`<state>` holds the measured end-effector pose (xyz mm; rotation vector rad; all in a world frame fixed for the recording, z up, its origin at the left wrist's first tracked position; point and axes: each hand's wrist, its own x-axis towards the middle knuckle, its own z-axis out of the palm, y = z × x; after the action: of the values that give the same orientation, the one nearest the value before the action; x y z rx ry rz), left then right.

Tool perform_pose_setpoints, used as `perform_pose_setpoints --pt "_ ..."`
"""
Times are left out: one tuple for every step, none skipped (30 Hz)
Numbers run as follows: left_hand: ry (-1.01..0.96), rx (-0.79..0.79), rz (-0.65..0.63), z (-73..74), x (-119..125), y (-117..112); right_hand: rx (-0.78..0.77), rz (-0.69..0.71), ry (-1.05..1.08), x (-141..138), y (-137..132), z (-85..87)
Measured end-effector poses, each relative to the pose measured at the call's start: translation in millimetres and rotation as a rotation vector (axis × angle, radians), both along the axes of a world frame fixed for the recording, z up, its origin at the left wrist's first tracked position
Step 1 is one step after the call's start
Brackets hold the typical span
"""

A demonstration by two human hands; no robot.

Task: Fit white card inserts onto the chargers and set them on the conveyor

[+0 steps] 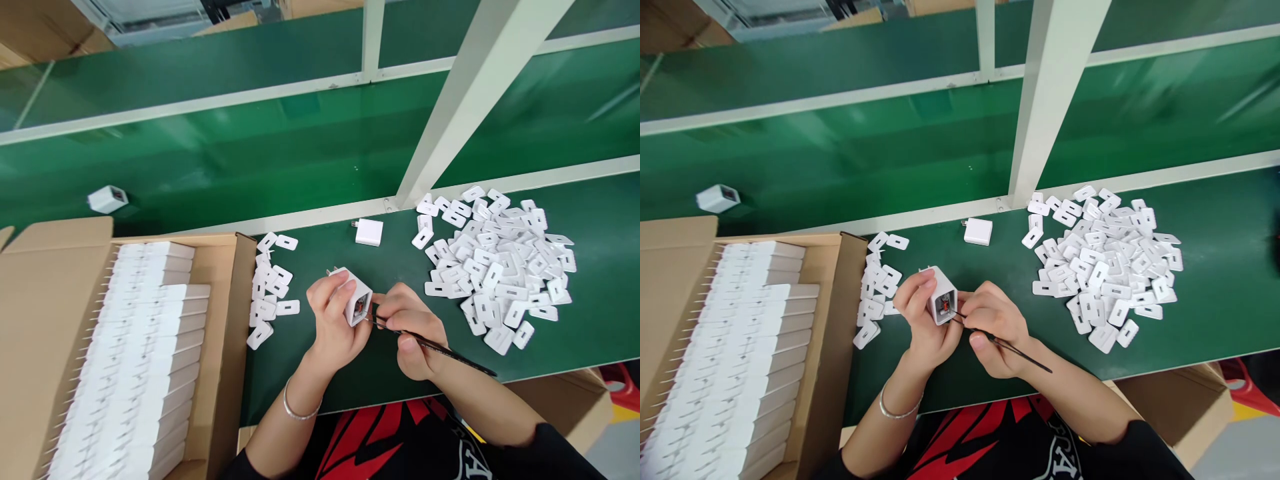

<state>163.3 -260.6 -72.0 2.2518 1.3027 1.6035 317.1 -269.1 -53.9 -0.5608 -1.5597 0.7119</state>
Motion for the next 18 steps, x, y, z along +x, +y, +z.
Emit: perform_pose_setpoints --pt "0.001 0.001 0.005 0.2 0.1 -0.1 0.001 -0.002 0.001 0.0 0.0 -0.1" --pt "0.002 0.002 0.011 0.4 0.2 -0.1 0.0 -0.004 0.005 0.1 0.0 -0.2" --pt "0.002 0.002 0.016 0.6 0.2 -0.2 -0.003 -0.004 0.009 0.2 0.1 -0.3" --pt "0.004 0.0 0.019 0.6 0.2 -0.3 -0.009 0.0 0.015 0.3 0.0 -0.4" --pt "0.005 -0.002 0.019 0.6 0.2 -0.4 -0.016 0.007 0.022 0.5 -0.1 -0.5" --pt "0.006 -0.004 0.019 0.6 0.1 -0.5 -0.023 0.014 0.031 0.5 -0.2 -0.6" --pt "0.007 -0.006 0.019 0.5 0.1 -0.6 -0.03 0.019 0.04 0.6 -0.4 -0.8" --pt "0.006 -0.007 0.019 0.4 0.1 -0.7 -0.037 0.021 0.047 0.6 -0.6 -0.9" --pt "0.003 -0.008 0.019 0.3 0.1 -0.7 -0.039 0.018 0.051 0.5 -0.8 -1.0" --pt "0.0 -0.007 0.017 0.3 0.2 -0.7 -0.038 0.01 0.054 0.4 -1.0 -0.9" --pt "-0.004 -0.007 0.014 0.4 0.4 -0.7 -0.04 0.002 0.053 0.3 -1.1 -0.8" --pt "-0.006 -0.005 0.011 0.7 0.5 -0.7 -0.043 -0.003 0.047 0.3 -1.0 -0.5" --pt "-0.006 -0.003 0.01 1.0 0.6 -0.6 -0.049 -0.006 0.038 0.5 -0.8 0.0" --pt "-0.004 0.0 0.012 1.5 0.7 -0.4 -0.054 -0.008 0.028 0.8 -0.5 0.6" --pt "0.003 0.004 0.014 2.1 0.7 -0.3 -0.056 -0.008 0.02 1.2 0.1 1.2" --pt "0.013 0.006 0.018 2.7 0.6 -0.1 -0.056 -0.007 0.009 1.8 0.9 2.0" --pt "0.024 0.005 0.02 3.4 0.3 0.1 -0.05 -0.005 0.0 2.4 1.8 2.9" --pt "0.035 0.003 0.017 4.0 0.0 0.2 -0.042 -0.002 -0.006 3.0 2.9 3.9"
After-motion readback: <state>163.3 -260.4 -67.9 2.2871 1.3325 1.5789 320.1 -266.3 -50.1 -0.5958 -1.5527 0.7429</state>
